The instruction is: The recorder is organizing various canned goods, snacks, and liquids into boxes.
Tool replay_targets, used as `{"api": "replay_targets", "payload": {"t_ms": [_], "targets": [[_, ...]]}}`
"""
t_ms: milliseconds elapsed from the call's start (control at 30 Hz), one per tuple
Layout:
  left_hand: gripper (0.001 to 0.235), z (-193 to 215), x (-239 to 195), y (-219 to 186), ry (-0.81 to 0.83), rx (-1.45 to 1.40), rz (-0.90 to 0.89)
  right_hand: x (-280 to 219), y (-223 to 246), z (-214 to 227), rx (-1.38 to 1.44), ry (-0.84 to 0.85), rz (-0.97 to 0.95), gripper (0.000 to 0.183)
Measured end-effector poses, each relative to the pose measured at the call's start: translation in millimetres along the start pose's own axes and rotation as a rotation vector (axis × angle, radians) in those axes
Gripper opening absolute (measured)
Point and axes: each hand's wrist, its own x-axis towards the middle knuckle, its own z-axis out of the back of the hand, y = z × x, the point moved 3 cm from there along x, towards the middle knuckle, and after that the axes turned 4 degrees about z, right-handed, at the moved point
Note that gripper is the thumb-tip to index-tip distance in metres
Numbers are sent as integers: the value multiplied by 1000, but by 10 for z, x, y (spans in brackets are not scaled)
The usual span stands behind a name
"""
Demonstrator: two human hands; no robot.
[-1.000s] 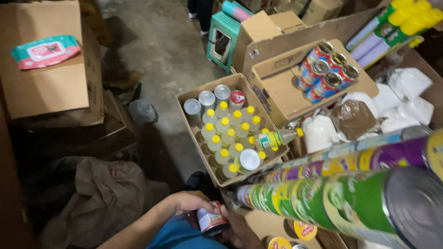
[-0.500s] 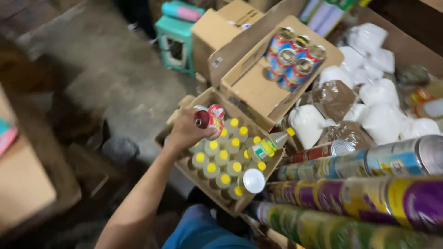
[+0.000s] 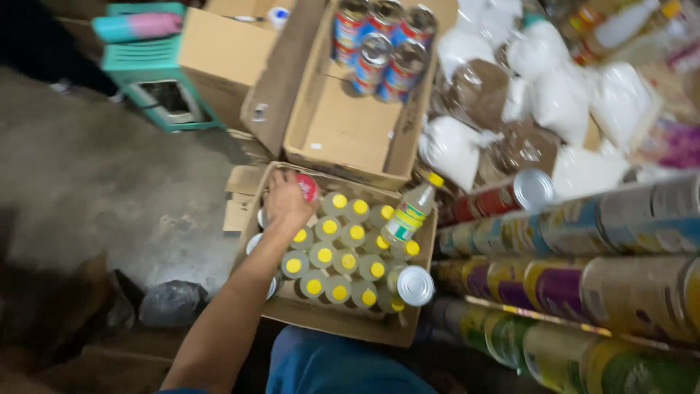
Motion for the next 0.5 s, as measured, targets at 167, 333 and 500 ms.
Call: {"api": "replay_targets", "payload": {"t_ms": [167,333,500], "targets": [[93,-255,66,166,35,96,-44,38,-614,-347,-257,-121,-55,42],[88,-233,3,165,-9,133,-17,19,354,180,592,-254,-772,31],[103,-119,-145,122,-28,59,-26,-215,1053,1019,629,-372,-500,35]]}}
